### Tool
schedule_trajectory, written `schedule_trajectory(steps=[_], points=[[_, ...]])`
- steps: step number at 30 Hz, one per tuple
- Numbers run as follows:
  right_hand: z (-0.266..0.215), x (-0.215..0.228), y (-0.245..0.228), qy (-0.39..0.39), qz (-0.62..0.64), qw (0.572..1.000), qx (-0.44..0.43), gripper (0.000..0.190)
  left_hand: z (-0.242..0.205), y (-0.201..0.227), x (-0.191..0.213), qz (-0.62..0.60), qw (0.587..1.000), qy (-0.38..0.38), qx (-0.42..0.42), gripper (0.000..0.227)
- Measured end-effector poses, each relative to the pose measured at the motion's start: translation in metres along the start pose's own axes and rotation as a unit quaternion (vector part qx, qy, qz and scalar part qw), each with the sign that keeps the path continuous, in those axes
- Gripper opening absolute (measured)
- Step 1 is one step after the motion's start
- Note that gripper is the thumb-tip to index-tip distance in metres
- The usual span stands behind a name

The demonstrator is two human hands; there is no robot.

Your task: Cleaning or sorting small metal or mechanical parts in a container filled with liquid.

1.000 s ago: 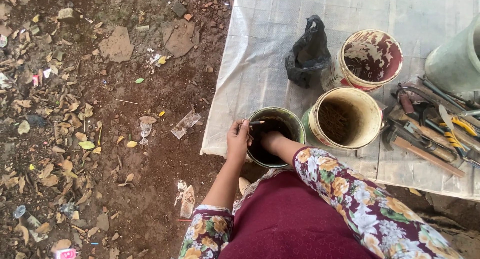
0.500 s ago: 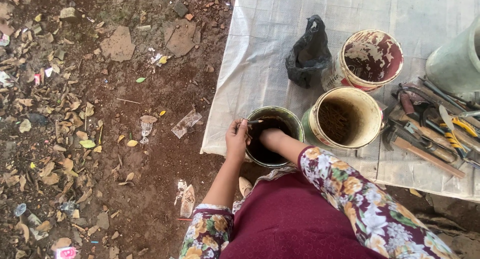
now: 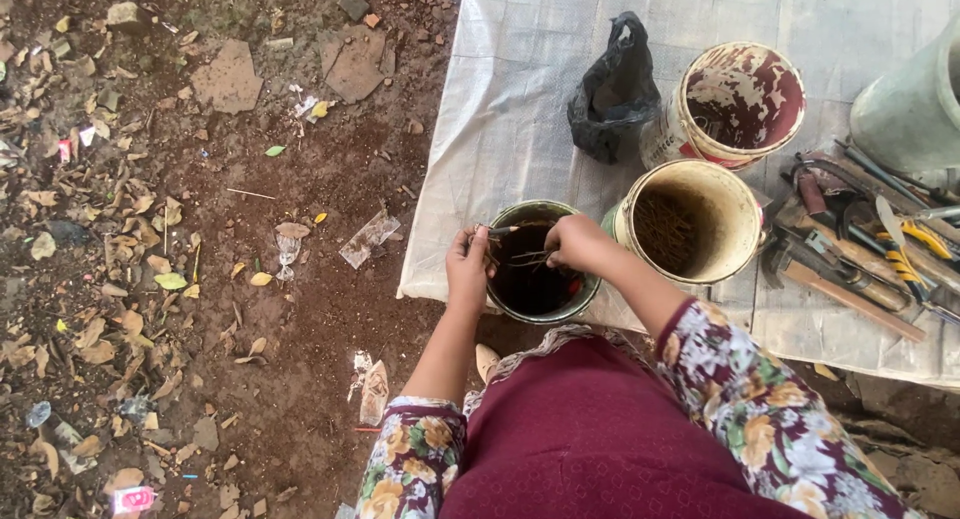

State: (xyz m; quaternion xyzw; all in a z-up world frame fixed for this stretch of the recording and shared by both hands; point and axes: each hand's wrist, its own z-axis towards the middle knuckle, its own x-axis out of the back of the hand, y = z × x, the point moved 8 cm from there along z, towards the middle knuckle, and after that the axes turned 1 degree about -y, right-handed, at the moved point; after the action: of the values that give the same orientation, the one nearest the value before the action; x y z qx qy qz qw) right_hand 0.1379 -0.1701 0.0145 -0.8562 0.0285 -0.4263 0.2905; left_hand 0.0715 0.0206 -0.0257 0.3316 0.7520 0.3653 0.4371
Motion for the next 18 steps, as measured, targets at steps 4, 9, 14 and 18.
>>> schedule_trajectory(steps=[4,9,14,18], points=[[-0.017,0.016,0.013,0.003,0.12,0.992,-0.041,0.029,0.003,-0.002,0.0,-0.011,1.0,-0.021,-0.018,0.016],[-0.025,0.011,0.035,-0.017,0.397,0.916,-0.054,0.036,-0.003,0.005,-0.003,-0.012,1.0,-0.011,-0.018,0.016],[-0.034,0.014,0.04,-0.013,0.467,0.882,-0.059,0.042,-0.004,0.008,-0.005,-0.013,1.0,-0.012,-0.013,0.015],[-0.035,0.013,0.05,-0.008,0.502,0.863,-0.056,0.043,-0.002,0.007,-0.004,-0.006,1.0,-0.011,-0.018,0.014]])
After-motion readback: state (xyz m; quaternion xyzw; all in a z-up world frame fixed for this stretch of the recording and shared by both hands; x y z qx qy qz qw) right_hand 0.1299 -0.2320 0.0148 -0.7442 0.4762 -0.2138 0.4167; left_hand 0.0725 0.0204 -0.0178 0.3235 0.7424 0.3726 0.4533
